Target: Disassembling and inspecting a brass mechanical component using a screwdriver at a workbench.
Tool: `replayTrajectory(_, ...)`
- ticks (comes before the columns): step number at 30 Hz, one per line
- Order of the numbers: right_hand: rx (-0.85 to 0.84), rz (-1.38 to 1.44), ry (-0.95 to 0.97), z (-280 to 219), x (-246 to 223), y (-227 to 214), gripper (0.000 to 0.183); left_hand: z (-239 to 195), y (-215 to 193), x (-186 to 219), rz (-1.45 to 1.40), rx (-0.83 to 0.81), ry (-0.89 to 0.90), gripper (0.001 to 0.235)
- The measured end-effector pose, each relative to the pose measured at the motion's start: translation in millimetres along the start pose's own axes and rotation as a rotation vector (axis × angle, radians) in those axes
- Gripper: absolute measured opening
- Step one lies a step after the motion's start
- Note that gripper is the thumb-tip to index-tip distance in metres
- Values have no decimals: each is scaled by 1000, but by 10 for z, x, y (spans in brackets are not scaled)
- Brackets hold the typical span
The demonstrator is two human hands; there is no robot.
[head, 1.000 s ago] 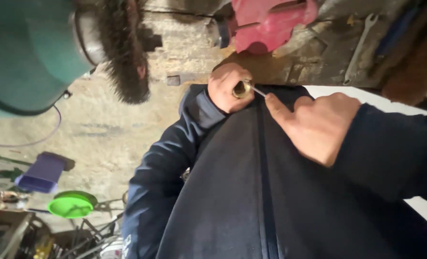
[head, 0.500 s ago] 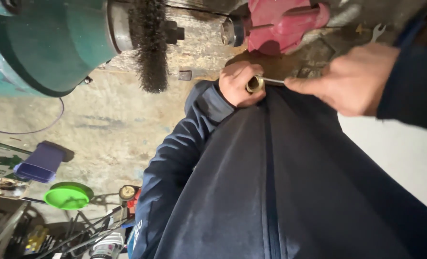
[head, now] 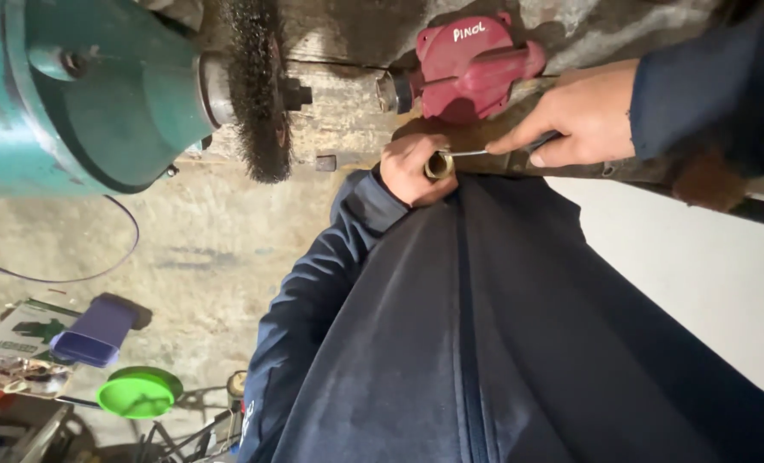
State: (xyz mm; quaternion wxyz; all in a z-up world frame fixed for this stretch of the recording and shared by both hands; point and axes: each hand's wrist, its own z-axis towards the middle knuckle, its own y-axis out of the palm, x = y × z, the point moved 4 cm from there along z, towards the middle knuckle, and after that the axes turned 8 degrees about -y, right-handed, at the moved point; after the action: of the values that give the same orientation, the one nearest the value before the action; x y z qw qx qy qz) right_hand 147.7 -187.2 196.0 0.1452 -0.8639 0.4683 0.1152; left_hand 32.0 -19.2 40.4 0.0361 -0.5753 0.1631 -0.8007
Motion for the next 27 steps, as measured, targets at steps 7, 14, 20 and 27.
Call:
replayTrajectory(7, 147, 158, -214, 236, 311, 139, 53, 10, 12, 9, 29, 28, -46, 46)
replayTrajectory(14, -18, 631, -78, 161, 368, 198, 51, 14, 44, -42, 37, 11, -19, 48)
replayTrajectory(20, -239, 972, -56, 548, 847, 699, 48, -56, 23, -211, -106, -98, 232, 46)
replayTrajectory(27, 150, 764, -235, -206, 904, 990, 49, -64, -29, -216, -89, -61, 9, 36)
